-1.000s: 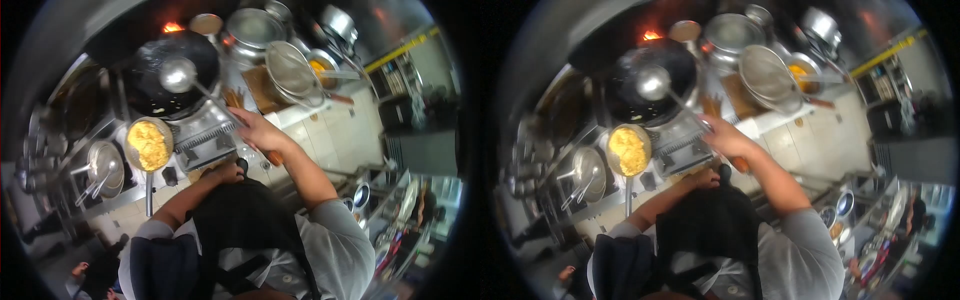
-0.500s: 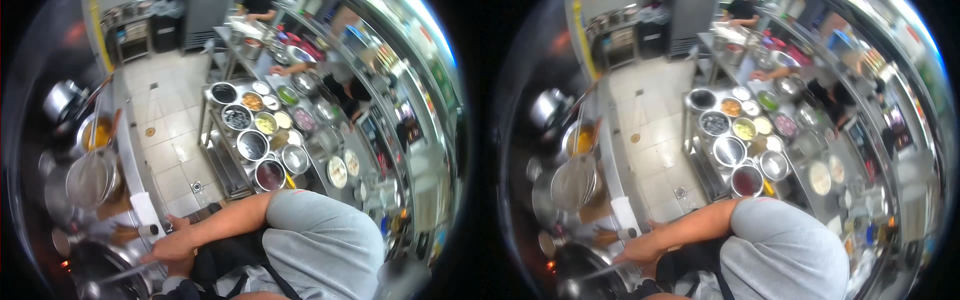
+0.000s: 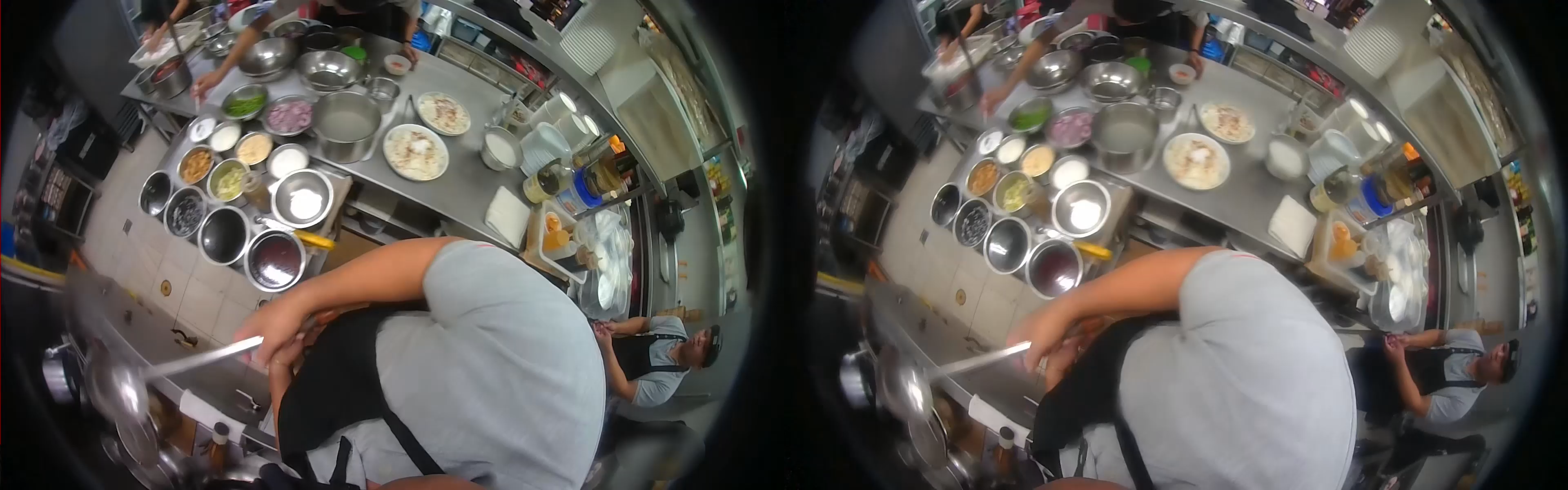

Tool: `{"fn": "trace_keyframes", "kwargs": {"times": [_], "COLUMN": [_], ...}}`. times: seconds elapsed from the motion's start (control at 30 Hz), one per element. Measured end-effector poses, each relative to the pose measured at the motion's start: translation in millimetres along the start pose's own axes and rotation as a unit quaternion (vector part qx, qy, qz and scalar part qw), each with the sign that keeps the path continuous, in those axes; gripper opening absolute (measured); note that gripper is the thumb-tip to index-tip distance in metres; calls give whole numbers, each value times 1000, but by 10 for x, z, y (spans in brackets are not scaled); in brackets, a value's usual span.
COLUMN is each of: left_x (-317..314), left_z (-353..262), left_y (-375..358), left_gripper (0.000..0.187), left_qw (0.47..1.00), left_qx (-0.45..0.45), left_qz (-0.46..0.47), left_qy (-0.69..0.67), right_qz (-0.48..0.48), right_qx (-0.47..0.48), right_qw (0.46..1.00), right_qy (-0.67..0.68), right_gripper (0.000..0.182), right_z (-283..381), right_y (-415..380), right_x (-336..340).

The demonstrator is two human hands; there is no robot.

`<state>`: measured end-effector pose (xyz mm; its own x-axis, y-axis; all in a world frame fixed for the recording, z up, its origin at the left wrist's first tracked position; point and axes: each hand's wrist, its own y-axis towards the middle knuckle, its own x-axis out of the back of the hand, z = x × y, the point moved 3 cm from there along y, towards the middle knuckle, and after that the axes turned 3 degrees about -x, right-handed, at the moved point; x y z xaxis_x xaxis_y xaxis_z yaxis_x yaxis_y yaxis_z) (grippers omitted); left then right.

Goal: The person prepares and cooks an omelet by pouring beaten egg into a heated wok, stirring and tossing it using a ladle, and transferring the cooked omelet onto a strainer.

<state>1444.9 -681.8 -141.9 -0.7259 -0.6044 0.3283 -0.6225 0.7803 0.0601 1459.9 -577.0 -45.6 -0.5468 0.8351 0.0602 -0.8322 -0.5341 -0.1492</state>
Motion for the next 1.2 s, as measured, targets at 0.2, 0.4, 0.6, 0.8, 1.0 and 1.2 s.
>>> {"fn": "trace_keyframes", "kwargs": {"times": [0.2,0.4,0.6,0.8,1.0,1.2], "left_x": [-1937,-3804,-4195,-4328,-4366,-4103], "left_z": [-968,-256,-413,-388,-656,-559], "left_y": [1170,2249,2572,2080,1801,1506], "left_gripper": [36,38,32,32,31,37], "left_qw": [972,962,955,920,914,916], "left_qx": [54,193,239,328,351,323], "left_qz": [202,127,140,114,40,-35], "left_qy": [-107,-145,-106,-180,-197,-237], "right_qz": [-203,-453,-567,-615,-565,-421], "right_qx": [-110,-158,-99,-34,-88,-114], "right_qw": [958,826,745,682,710,800], "right_qy": [171,295,337,394,411,412], "right_gripper": [43,36,29,26,29,31], "right_z": [123,-134,-389,-615,-800,-843], "right_y": [-2934,-5039,-6087,-6502,-6649,-6273], "right_x": [761,889,742,552,639,796]}}
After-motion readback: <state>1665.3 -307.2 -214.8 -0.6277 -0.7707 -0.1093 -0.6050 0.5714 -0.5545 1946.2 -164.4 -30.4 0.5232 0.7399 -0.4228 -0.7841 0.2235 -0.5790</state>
